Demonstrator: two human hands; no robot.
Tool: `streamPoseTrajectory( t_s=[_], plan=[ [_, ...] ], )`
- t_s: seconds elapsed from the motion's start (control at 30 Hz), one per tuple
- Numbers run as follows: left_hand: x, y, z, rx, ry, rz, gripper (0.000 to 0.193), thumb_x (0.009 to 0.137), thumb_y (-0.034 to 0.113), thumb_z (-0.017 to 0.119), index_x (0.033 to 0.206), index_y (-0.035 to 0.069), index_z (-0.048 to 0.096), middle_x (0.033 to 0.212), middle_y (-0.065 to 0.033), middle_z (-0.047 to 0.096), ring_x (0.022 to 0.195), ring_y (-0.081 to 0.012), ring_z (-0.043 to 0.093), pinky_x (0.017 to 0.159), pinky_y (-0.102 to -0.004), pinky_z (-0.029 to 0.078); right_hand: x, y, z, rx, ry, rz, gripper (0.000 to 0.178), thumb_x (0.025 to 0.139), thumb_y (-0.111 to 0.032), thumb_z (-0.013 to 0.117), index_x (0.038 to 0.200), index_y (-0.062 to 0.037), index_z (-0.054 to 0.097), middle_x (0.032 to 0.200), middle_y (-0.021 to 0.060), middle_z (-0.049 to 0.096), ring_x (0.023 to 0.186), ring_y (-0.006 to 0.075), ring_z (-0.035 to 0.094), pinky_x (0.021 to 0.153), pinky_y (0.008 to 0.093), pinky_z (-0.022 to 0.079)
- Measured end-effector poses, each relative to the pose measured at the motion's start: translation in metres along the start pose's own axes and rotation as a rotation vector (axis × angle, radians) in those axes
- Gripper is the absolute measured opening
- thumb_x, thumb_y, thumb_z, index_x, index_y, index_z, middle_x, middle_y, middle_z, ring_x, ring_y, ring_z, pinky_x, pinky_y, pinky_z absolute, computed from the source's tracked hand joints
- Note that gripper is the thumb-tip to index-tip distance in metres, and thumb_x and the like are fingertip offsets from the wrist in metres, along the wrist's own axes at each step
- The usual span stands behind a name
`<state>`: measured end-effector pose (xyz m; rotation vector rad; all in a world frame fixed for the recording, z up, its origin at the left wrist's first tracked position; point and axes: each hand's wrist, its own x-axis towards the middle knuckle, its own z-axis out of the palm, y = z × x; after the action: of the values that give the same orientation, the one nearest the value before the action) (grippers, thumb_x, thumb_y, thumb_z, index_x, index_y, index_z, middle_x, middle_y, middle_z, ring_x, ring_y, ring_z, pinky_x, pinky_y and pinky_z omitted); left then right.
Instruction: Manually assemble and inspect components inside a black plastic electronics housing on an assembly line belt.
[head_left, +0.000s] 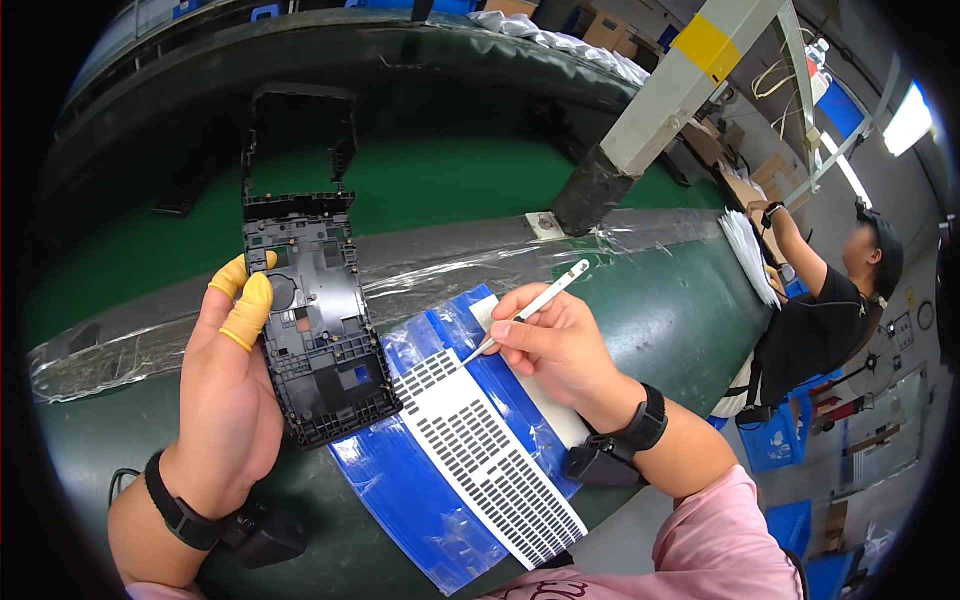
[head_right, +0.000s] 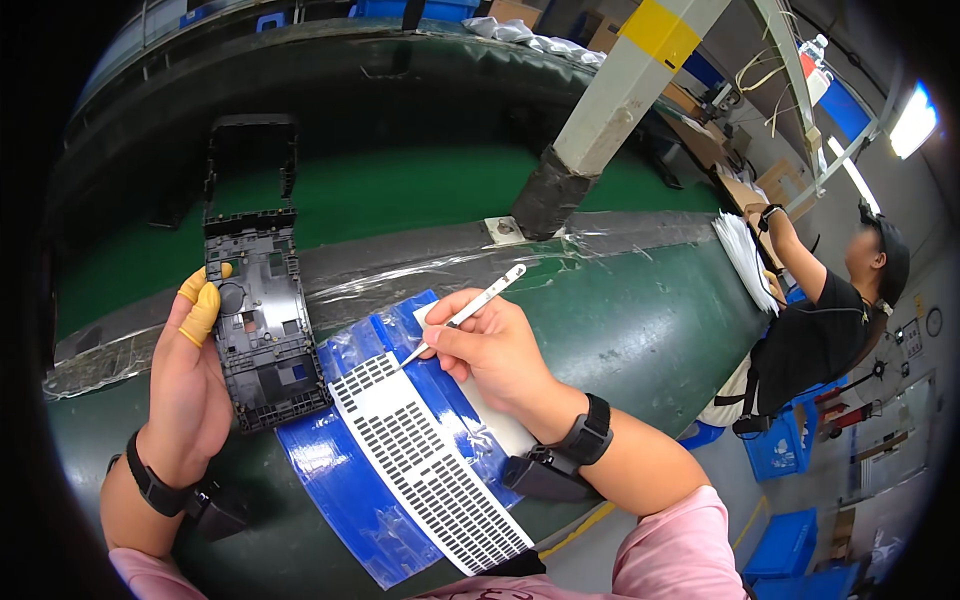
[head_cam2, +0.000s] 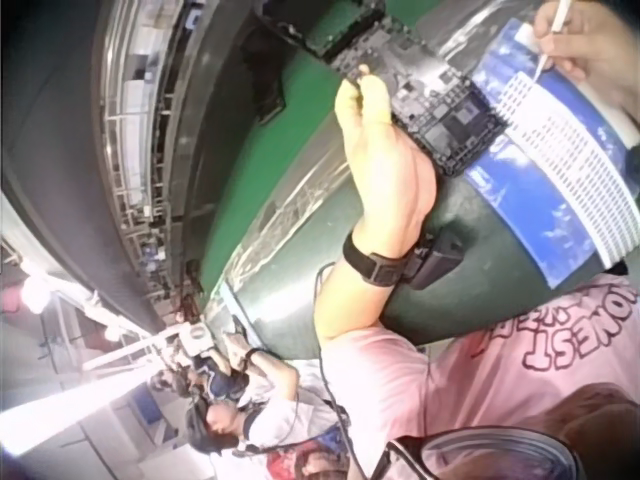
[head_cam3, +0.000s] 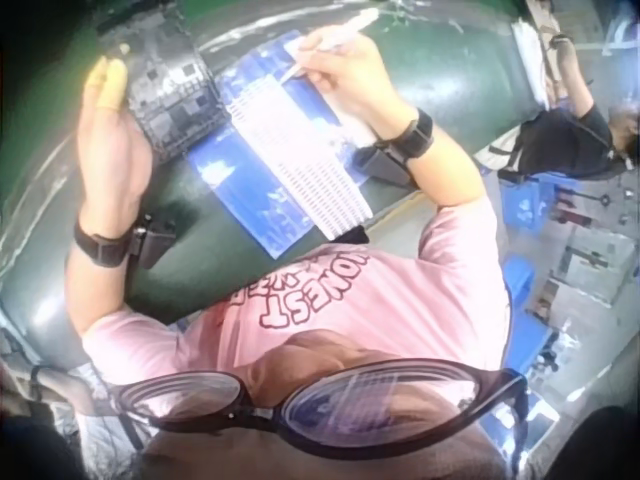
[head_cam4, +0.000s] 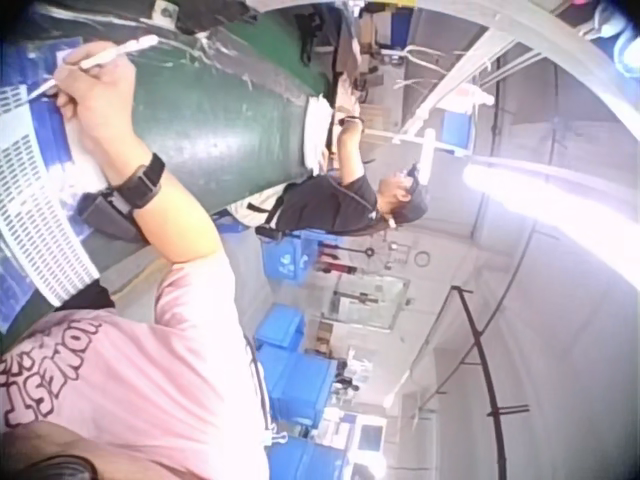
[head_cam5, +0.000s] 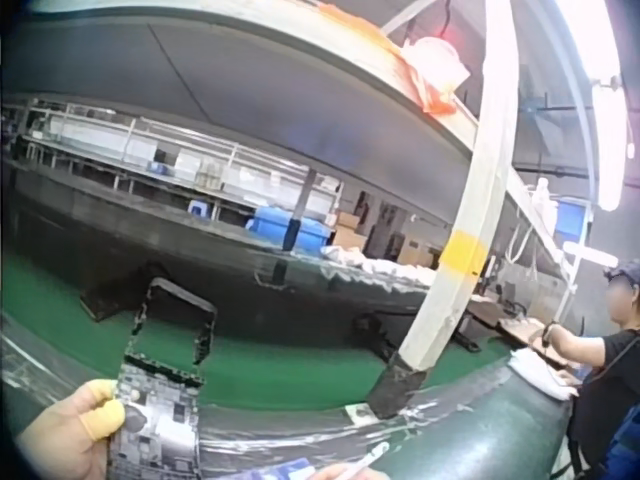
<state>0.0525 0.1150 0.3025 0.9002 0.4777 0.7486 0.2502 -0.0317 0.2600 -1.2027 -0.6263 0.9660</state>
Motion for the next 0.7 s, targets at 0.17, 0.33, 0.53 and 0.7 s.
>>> streamPoseTrajectory(
  t_s=[0.17,0.33,0.53,0.7],
  plan=[
    [-0.001,-0.004,0.006,-0.014,-0.002,-0.013,0.026,0.089,0.017,0.041,0.112,0.006,0.037,0.102,-0.0087,0.050,0.090,-0.0162,0.052,0.078,-0.0318,0.046,0.000,-0.001,0.001,-0.034,0.000,0.016,0.009,0.075,0.002,0.056,0.083,0.0011,0.054,0.069,0.0110,0.059,0.049,0.0070,0.047,0.040,0.0173,0.034],
    [-0.010,-0.007,0.008,-0.121,-0.077,-0.081,0.027,0.088,0.014,0.042,0.113,0.008,0.035,0.104,-0.0096,0.049,0.093,-0.0185,0.051,0.081,-0.0354,0.045,-0.005,-0.009,-0.001,0.077,-0.015,0.041,0.011,0.075,0.003,0.056,0.086,0.0015,0.053,0.069,0.0110,0.058,0.050,0.0068,0.047,0.040,0.0165,0.033],
    [-0.027,-0.005,0.011,-0.220,-0.185,-0.259,0.035,0.088,0.015,0.041,0.121,0.012,0.028,0.117,-0.0112,0.042,0.106,-0.0252,0.046,0.086,-0.0428,0.042,-0.035,-0.050,0.029,0.069,-0.144,-0.146,0.013,0.075,0.005,0.056,0.087,0.0005,0.052,0.074,0.0099,0.057,0.055,0.0079,0.048,0.044,0.0174,0.035],
    [-0.035,-0.006,0.015,-0.201,-0.201,-0.274,0.038,0.088,0.018,0.042,0.123,0.014,0.027,0.119,-0.0106,0.041,0.107,-0.0255,0.046,0.087,-0.0432,0.042,-0.042,-0.040,0.063,0.069,-0.167,-0.201,0.018,0.076,0.006,0.056,0.092,0.0026,0.050,0.083,0.0085,0.058,0.076,0.0131,0.058,0.065,0.0216,0.046]
  ],
)
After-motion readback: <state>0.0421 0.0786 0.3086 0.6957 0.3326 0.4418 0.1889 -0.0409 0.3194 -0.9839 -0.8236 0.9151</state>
